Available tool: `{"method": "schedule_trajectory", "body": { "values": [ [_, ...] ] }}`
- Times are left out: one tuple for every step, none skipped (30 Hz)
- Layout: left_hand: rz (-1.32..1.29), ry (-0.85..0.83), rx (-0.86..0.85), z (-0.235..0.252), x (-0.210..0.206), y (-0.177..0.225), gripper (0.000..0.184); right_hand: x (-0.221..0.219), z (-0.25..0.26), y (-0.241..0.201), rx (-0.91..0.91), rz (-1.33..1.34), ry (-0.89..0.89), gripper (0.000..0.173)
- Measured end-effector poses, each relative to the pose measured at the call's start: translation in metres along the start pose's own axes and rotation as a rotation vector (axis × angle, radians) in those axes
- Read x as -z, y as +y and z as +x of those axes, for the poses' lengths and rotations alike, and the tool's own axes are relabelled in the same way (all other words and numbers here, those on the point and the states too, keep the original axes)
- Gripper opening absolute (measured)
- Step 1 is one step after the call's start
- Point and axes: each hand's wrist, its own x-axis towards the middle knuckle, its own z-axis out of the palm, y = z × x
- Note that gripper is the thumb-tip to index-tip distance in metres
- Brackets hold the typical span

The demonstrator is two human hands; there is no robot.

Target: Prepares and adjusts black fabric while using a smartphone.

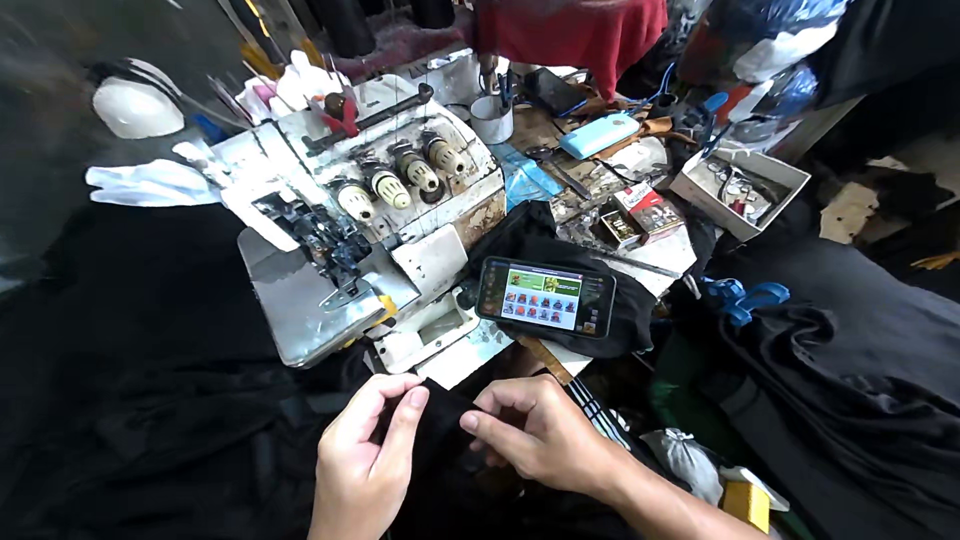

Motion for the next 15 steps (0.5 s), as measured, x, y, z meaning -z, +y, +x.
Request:
{"method": "schedule_trajectory", "body": {
  "values": [
    [-0.004,-0.001,0.004,0.001,-0.0005,0.0,0.017,0.0007,0.0004,0.0014,0.001,0.003,-0.002,0.024],
    [-0.008,-0.002,0.009,0.0021,-0.0008,0.0,0.017,0.0014,0.0009,0.0026,0.0,0.005,-0.006,0.023],
    [-0.016,-0.001,0.014,0.0029,-0.0011,0.0001,0.016,0.002,0.0013,0.0033,0.0,0.008,-0.01,0.021],
    [-0.016,-0.004,0.018,0.0034,-0.0015,0.0003,0.017,0.0026,0.0013,0.0033,0.001,0.01,-0.012,0.021],
    [-0.019,-0.008,0.019,0.004,-0.0024,0.0002,0.017,0.0032,0.001,0.0028,0.003,0.016,-0.011,0.02],
    [-0.026,-0.011,0.018,0.0047,-0.0037,0.0003,0.017,0.0036,0.0005,0.0025,0.007,0.021,-0.002,0.019],
    [-0.033,-0.014,0.017,0.0052,-0.0049,0.0006,0.017,0.0037,-0.0001,0.0022,0.011,0.021,0.011,0.018],
    [-0.032,-0.018,0.018,0.0054,-0.0052,0.0013,0.017,0.0033,-0.0007,0.0023,0.013,0.014,0.023,0.017],
    [-0.025,-0.021,0.024,0.0051,-0.0045,0.0022,0.018,0.0026,-0.0012,0.0031,0.014,0.0,0.029,0.017],
    [-0.021,-0.023,0.029,0.0046,-0.0034,0.0032,0.018,0.0017,-0.0014,0.0044,0.015,-0.017,0.037,0.017],
    [-0.017,-0.026,0.036,0.0041,-0.0023,0.0042,0.018,0.0011,-0.0013,0.0056,0.017,-0.031,0.047,0.016],
    [-0.013,-0.03,0.043,0.0036,-0.0012,0.005,0.018,0.0009,-0.0012,0.0063,0.022,-0.04,0.059,0.016],
    [-0.008,-0.033,0.05,0.0029,-0.0003,0.0061,0.018,0.0009,-0.0012,0.0059,0.021,-0.045,0.068,0.016],
    [-0.004,-0.031,0.058,0.0021,0.0003,0.0073,0.018,0.0007,-0.0015,0.005,0.018,-0.046,0.074,0.017],
    [-0.001,-0.027,0.06,0.0014,0.0008,0.0082,0.018,0.0003,-0.0018,0.0038,0.017,-0.041,0.076,0.017]
  ]
}}
